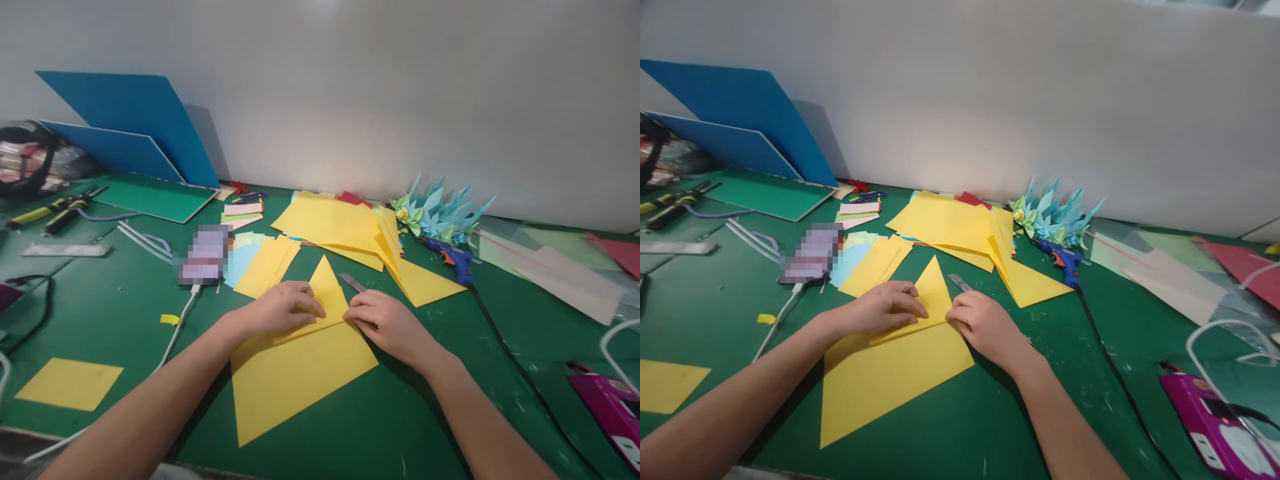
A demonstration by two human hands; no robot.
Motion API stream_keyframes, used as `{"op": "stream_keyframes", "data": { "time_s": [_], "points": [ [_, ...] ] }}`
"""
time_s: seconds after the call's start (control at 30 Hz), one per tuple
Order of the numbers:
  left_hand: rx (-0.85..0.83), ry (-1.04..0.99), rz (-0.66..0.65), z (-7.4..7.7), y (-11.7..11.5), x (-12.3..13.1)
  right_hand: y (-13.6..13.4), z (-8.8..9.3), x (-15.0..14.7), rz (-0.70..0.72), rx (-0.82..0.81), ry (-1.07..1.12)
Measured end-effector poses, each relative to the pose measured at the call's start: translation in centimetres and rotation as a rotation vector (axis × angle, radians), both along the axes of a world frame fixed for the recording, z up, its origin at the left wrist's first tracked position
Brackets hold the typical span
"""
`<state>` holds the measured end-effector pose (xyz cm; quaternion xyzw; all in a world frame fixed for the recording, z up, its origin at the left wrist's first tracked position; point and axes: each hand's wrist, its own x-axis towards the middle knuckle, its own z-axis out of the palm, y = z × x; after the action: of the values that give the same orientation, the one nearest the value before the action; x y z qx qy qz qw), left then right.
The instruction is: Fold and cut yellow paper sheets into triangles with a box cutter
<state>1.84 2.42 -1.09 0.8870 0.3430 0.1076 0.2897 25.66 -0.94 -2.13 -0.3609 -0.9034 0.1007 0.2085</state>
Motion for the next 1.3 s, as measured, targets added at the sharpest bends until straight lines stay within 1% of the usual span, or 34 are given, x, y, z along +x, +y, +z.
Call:
{"op": "stream_keyframes", "data": {
  "time_s": [0.2,0.5,0.63,0.8,0.97,1.13,1.3],
  "points": [
    [0.010,0.033,0.002,0.1,0.0,0.1,0.0,0.1,0.5,0.043,0.014,-0.034],
    [0.013,0.026,-0.003,-0.2,0.0,0.0,-0.1,0.1,0.6,0.081,0.081,-0.065],
    [0.001,0.027,-0.003,-0.2,0.0,0.1,-0.2,0.4,0.5,0.113,0.073,-0.076],
    [0.039,0.011,-0.006,-0.4,0.1,0.0,-0.6,0.5,-0.7,0.194,0.053,-0.075],
    [0.034,0.006,-0.005,-0.3,0.0,0.1,-1.0,0.4,-2.1,0.245,0.057,-0.070],
    [0.031,-0.003,-0.001,-0.1,-0.1,0.3,-1.3,0.0,-3.2,0.272,0.090,-0.110],
    [0.039,-0.019,-0.006,-0.3,-0.1,0.2,-1.7,-0.1,-4.5,0.283,0.122,-0.153]
  ]
}}
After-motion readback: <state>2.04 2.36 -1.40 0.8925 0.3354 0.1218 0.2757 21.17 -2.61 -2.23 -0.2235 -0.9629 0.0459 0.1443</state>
